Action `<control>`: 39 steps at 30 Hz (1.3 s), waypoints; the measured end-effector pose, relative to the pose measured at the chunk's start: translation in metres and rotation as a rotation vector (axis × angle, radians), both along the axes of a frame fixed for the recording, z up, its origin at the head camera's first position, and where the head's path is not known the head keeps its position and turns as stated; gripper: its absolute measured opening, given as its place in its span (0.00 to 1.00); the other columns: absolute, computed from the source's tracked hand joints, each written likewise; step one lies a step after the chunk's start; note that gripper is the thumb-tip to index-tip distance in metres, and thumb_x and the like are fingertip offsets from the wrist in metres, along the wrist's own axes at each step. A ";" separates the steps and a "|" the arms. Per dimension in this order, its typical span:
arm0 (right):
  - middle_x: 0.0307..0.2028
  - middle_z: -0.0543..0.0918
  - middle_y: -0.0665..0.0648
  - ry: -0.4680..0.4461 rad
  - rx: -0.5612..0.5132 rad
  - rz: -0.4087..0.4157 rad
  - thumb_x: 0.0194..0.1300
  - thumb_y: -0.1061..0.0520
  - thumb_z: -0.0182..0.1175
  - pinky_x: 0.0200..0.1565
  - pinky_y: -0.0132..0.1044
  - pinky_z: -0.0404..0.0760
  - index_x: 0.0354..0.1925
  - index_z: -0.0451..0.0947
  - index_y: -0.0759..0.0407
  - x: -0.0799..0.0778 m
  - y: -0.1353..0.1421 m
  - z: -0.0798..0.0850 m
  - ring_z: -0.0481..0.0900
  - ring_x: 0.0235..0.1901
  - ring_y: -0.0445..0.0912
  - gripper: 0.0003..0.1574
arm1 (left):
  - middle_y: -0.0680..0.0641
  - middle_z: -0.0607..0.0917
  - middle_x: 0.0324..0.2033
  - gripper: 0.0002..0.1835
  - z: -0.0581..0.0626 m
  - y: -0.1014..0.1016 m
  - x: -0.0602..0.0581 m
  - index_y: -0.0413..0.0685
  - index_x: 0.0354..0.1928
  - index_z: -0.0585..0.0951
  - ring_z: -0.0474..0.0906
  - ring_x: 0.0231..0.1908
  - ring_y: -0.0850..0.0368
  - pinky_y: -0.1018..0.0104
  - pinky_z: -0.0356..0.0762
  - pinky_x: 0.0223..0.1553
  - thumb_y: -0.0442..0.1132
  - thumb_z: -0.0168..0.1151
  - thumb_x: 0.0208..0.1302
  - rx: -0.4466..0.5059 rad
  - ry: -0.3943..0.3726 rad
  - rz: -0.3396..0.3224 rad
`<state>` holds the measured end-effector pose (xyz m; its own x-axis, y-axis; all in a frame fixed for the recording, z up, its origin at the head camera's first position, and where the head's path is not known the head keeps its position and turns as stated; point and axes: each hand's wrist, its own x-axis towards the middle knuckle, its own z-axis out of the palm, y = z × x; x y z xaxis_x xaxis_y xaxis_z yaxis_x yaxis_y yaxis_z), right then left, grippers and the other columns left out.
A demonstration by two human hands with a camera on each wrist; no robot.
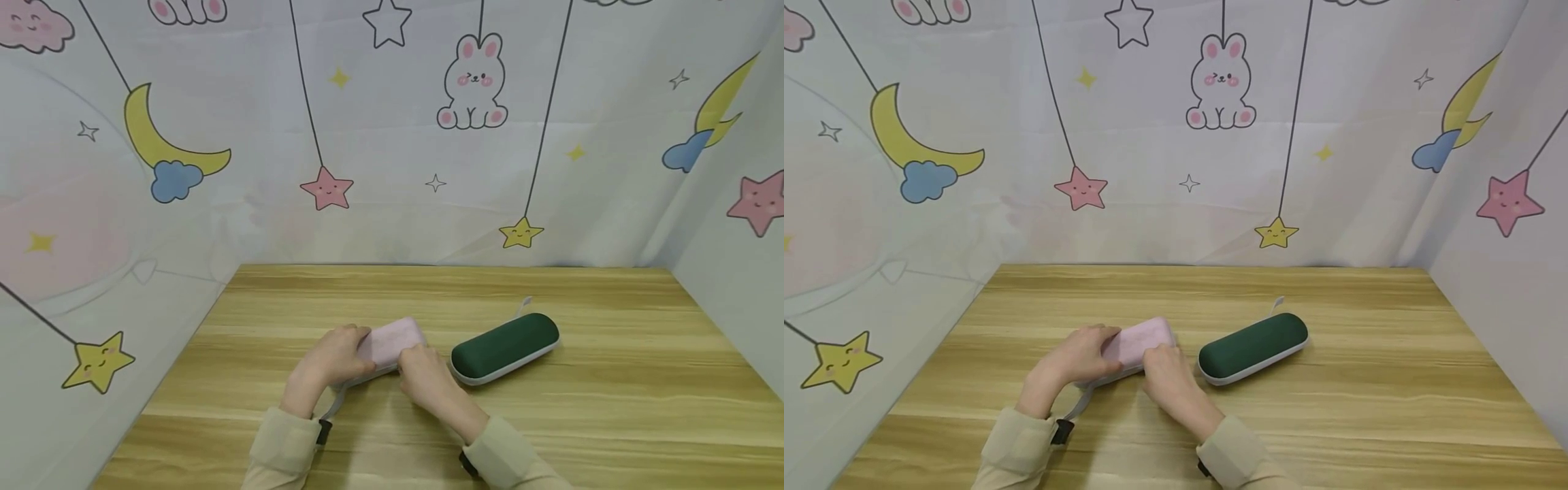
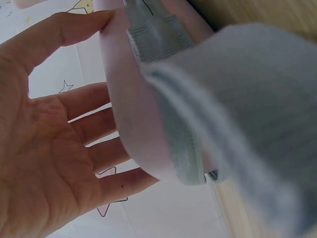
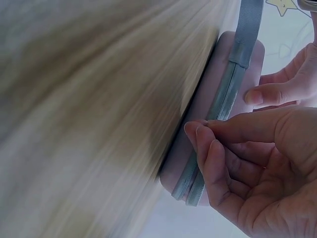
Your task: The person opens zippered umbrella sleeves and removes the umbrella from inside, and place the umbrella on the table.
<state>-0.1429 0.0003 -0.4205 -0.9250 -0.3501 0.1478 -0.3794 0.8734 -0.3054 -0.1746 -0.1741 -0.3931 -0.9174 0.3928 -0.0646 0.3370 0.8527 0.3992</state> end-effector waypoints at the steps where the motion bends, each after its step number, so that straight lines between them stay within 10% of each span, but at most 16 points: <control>1: 0.12 0.56 0.46 -0.001 -0.001 0.000 0.55 0.68 0.59 0.15 0.28 0.57 0.11 0.57 0.50 0.000 0.000 0.000 0.55 0.14 0.39 0.27 | 0.38 0.82 0.51 0.33 0.000 0.000 0.000 0.34 0.60 0.74 0.80 0.49 0.47 0.53 0.77 0.51 0.43 0.69 0.54 0.000 0.001 0.000; 39: 0.13 0.67 0.48 0.024 0.011 0.001 0.51 0.67 0.62 0.15 0.33 0.63 0.10 0.65 0.53 0.001 -0.009 -0.001 0.63 0.17 0.41 0.21 | 0.38 0.83 0.50 0.31 -0.001 -0.001 0.000 0.34 0.59 0.75 0.80 0.48 0.47 0.53 0.77 0.50 0.42 0.68 0.54 0.010 0.017 -0.005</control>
